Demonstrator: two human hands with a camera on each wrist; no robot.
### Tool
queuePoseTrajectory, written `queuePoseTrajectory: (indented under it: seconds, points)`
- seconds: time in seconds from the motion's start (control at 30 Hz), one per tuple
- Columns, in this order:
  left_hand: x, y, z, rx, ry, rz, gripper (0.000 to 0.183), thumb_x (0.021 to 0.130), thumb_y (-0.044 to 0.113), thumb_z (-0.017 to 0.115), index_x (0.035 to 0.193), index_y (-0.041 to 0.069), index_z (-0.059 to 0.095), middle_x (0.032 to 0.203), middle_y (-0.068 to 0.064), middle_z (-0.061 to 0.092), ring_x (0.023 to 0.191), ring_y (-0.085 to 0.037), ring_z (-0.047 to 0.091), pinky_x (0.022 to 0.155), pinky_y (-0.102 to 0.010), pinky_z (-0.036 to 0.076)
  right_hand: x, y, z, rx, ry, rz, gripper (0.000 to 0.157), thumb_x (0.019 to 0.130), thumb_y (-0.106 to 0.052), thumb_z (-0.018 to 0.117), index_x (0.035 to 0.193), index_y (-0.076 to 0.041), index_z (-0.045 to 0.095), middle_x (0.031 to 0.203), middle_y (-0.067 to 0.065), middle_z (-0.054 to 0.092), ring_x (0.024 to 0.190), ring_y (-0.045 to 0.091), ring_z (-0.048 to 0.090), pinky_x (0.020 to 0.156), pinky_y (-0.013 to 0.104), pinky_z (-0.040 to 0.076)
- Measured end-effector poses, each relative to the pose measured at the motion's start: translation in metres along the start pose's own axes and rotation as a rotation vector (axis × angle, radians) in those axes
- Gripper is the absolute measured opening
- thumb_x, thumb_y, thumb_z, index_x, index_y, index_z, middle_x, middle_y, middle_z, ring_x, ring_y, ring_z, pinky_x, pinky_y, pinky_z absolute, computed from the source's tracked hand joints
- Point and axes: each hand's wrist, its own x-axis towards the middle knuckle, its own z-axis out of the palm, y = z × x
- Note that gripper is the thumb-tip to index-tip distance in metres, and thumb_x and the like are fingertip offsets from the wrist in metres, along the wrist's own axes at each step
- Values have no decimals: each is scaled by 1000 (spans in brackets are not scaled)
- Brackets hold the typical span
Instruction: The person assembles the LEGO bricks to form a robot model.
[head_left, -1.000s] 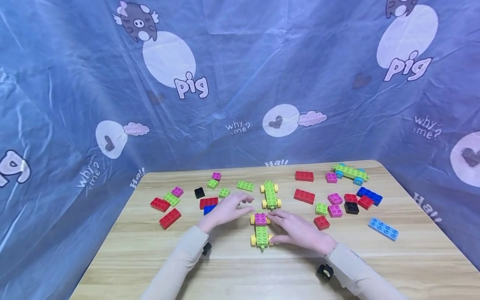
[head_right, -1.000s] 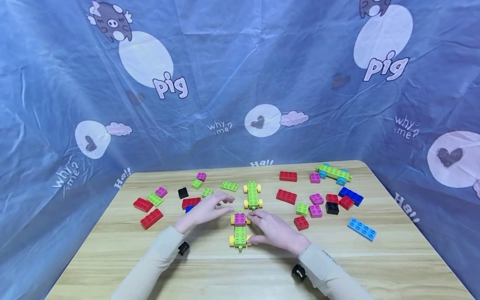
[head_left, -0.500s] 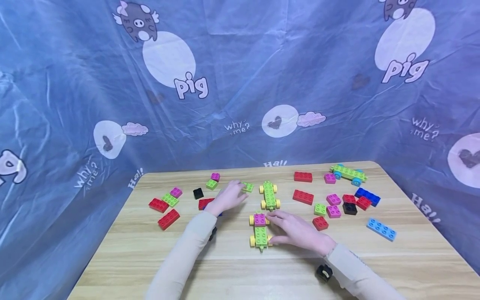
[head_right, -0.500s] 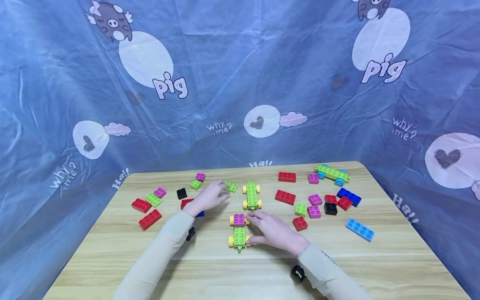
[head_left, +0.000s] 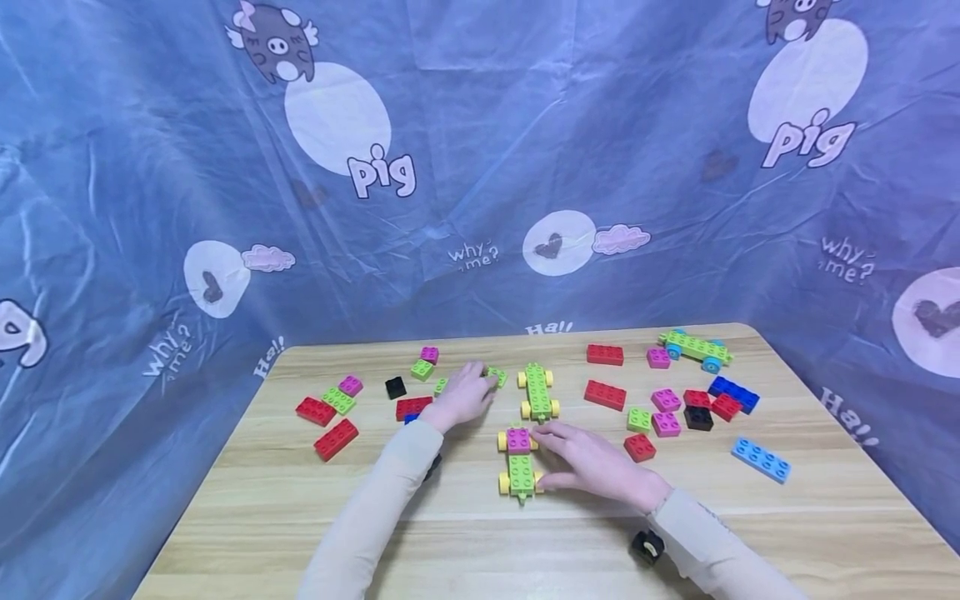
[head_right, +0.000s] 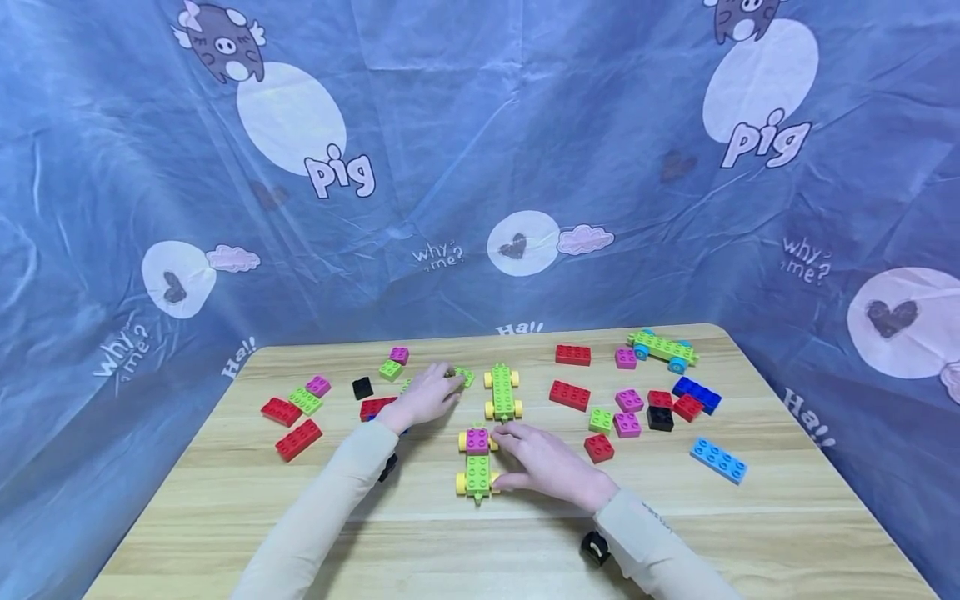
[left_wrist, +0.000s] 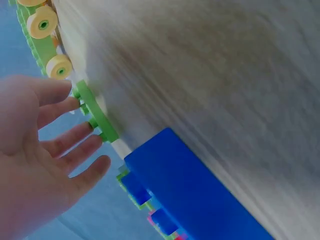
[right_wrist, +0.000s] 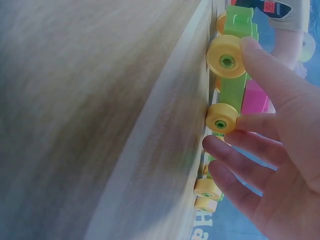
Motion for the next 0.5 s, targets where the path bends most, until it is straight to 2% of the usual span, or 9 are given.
queuePoseTrajectory:
  seconds: [0.2,0.3,0.5]
  points:
    - [-5,-1,-4,18,18,68,21,89,18,61,109,11,66,105,-7,60,97,-21,58,84,-36,52,0,-1,0,2,1,-2,76,76,-55,65,132,-5,51,134,10,55,120,24,55,101,37,47]
    - [-9,0,-7,17,16,81,15,88,17,62,101,11,67,99,-4,61,90,-18,59,79,-33,52,0,-1,0,4,-3,0,76,76,-55,65,133,-6,51,134,10,54,121,24,55,101,37,47]
    - [-18,0,-10,15,7,107,9,83,16,68,90,10,67,91,-2,59,81,-15,57,77,-30,52,0,0,0,-4,-4,6,76,76,-55,65,134,-8,50,134,8,55,119,22,56,101,36,48]
